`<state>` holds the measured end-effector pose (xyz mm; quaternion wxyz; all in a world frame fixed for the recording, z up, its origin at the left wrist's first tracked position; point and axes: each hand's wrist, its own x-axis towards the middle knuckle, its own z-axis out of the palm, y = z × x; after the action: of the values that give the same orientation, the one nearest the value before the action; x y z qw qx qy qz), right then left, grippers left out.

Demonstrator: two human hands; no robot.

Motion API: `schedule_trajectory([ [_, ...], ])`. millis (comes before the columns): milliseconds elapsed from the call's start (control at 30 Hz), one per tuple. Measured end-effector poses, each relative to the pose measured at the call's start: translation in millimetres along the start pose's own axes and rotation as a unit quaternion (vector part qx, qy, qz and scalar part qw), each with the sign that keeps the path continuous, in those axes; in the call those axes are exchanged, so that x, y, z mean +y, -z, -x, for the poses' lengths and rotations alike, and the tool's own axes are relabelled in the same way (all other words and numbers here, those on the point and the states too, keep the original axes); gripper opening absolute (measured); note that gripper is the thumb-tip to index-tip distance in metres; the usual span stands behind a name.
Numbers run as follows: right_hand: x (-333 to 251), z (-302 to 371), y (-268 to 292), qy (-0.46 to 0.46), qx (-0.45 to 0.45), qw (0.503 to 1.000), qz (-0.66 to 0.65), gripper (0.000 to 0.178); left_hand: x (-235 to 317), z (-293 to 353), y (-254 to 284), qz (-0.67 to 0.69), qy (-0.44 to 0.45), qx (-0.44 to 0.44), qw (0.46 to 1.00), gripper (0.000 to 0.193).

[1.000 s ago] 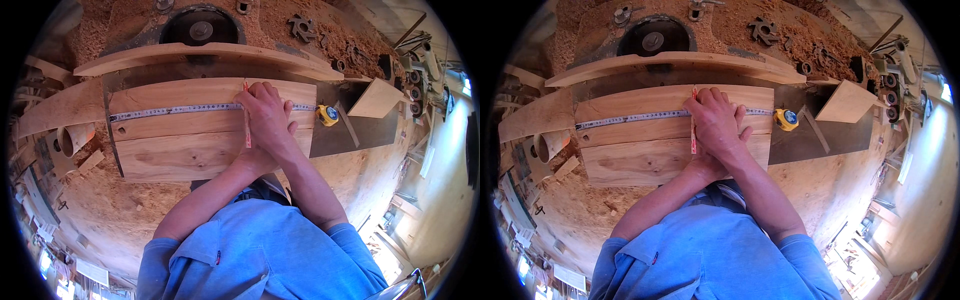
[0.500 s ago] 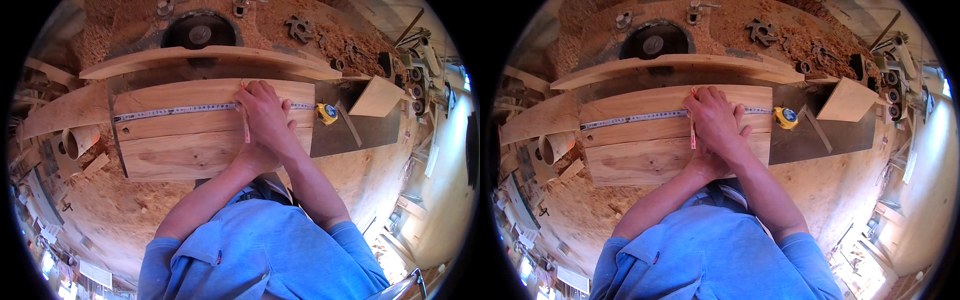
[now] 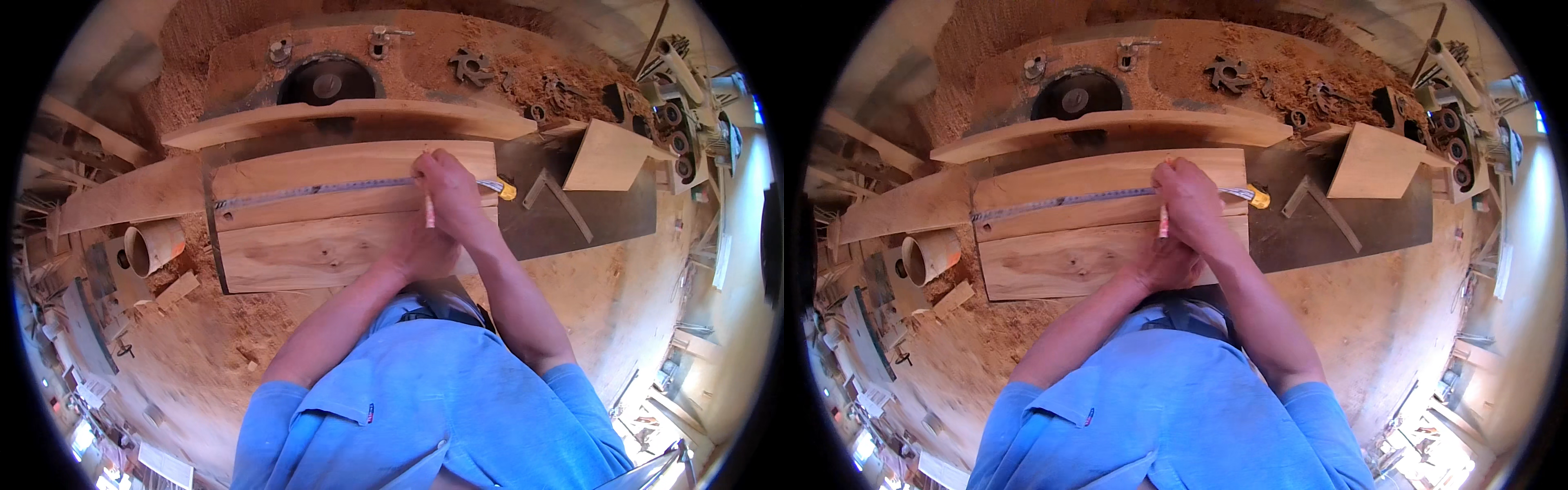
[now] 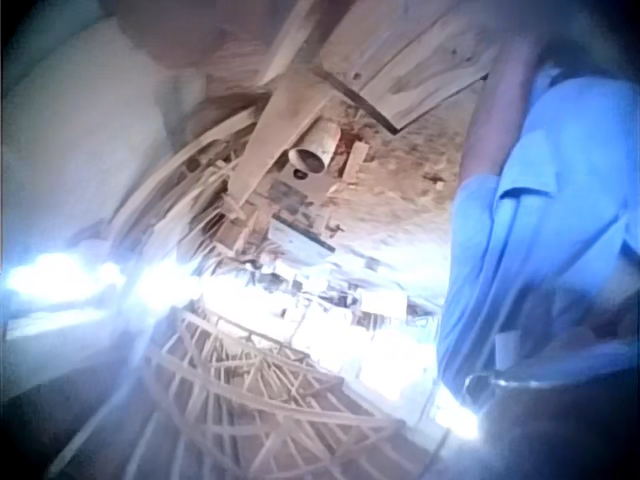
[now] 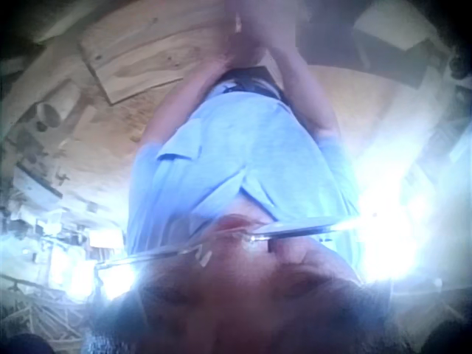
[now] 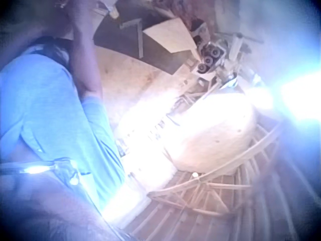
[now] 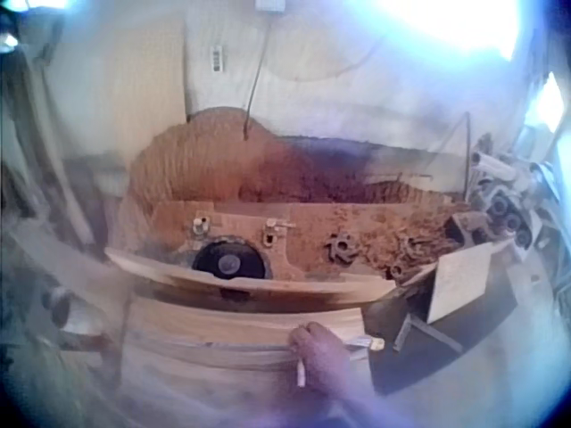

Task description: The person handles several rectangular wooden planks on a workbench, stacking them and aligning their edges. They then use a tape measure and a pencil to measure and mark the planks.

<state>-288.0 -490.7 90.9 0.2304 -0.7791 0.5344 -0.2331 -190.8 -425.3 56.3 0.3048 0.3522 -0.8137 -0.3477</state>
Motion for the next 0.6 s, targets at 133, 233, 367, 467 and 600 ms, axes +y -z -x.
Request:
schedule_trajectory([
  [133, 37.0, 17.3, 30.0, 0.022, 0.096, 0.990, -0.098, 0.017, 2.2, -0.4, 14.2, -0.102, -0.065, -0.008, 0.993, 0.044],
  [233, 43.8, 31.3, 66.3, -0.065, 0.162, 0.963, -0.204, 0.016, 8.4, 2.1, 11.4, -0.048, -0.056, 0.050, 0.996, 0.049],
  [367, 25.5, 43.4, 101.0, -0.158, 0.243, 0.845, -0.450, 0.009, 35.6, 3.1, -6.1, 0.139, 0.085, 0.087, 0.983, 0.054],
  [467, -15.6, 44.9, 96.9, -0.174, 0.327, 0.740, -0.561, 0.009, 62.3, -13.4, -4.7, 0.522, 0.218, 0.024, 0.825, 0.059],
  [600, -24.6, 50.3, 80.5, -0.162, 0.356, 0.656, -0.646, 0.008, 56.0, -6.2, 1.9, 0.519, 0.206, -0.002, 0.830, 0.062],
])
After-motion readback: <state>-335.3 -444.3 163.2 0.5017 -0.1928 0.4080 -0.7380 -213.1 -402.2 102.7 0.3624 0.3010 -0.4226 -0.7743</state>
